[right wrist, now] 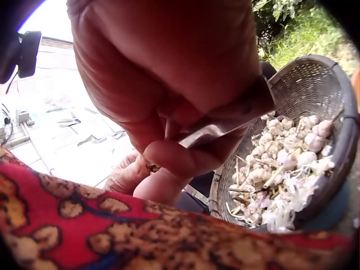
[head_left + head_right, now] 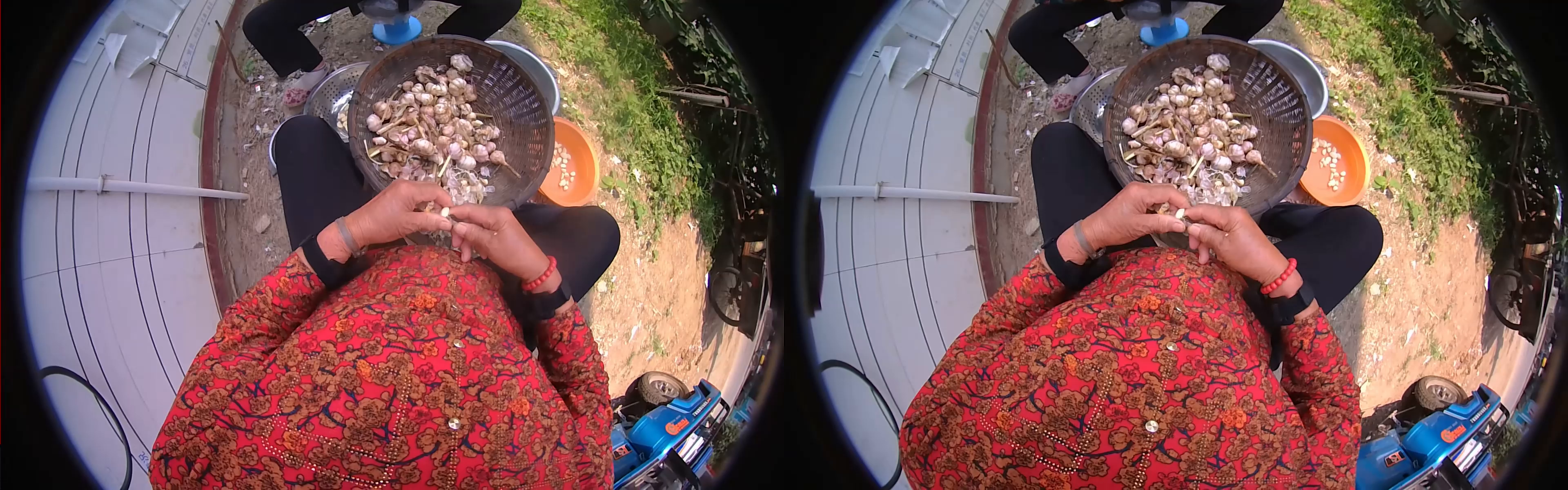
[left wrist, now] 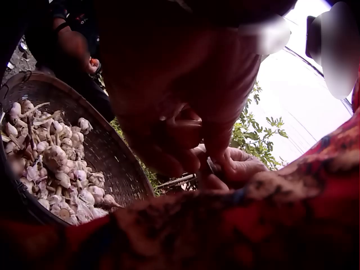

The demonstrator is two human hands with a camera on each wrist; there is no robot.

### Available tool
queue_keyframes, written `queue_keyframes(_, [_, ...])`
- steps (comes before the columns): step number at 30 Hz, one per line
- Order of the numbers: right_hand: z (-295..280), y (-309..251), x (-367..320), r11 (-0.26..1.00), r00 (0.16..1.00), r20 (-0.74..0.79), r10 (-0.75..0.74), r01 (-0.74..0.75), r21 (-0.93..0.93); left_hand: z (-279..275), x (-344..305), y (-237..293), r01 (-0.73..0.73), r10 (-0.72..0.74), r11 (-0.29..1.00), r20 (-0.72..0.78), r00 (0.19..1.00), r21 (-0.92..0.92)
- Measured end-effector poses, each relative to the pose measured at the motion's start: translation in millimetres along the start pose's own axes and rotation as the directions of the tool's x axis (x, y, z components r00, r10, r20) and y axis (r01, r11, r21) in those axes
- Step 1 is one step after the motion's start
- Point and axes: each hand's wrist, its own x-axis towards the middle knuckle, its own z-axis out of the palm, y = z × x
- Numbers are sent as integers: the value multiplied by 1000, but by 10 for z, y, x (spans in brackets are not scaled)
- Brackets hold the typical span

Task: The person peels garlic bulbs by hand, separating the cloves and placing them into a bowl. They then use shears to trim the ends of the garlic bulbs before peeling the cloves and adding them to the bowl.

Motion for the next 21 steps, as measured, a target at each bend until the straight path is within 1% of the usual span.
queue_keyframes(2, [17,-28,1,1000,1000,-12,-17,18,25,0,-14,-20,29,-30,996,-5,1000,-86])
queue_keyframes(5, [27,-102,-10,1000,1000,4,-12,12,-11,-7,-45,77,225,-224,934,37,974,-278])
queue_keyframes(8, [37,-103,-9,999,1000,-4,-13,13,38,-23,-54,-16,175,-181,918,16,983,-357])
queue_keyframes(11, [30,-15,34,998,998,-14,-56,57,39,-34,-38,-37,118,-166,898,-76,983,-424])
queue_keyframes(14, [19,15,57,995,998,-17,-64,66,73,-90,-59,-68,160,-193,941,-85,978,-298])
queue_keyframes(17, [18,2,62,997,998,-14,-62,63,55,-111,-81,-72,159,-180,971,-108,978,-181])
queue_keyframes(21, [15,-158,22,998,1000,-27,-15,16,63,-126,-93,-69,168,-203,945,-102,974,-282])
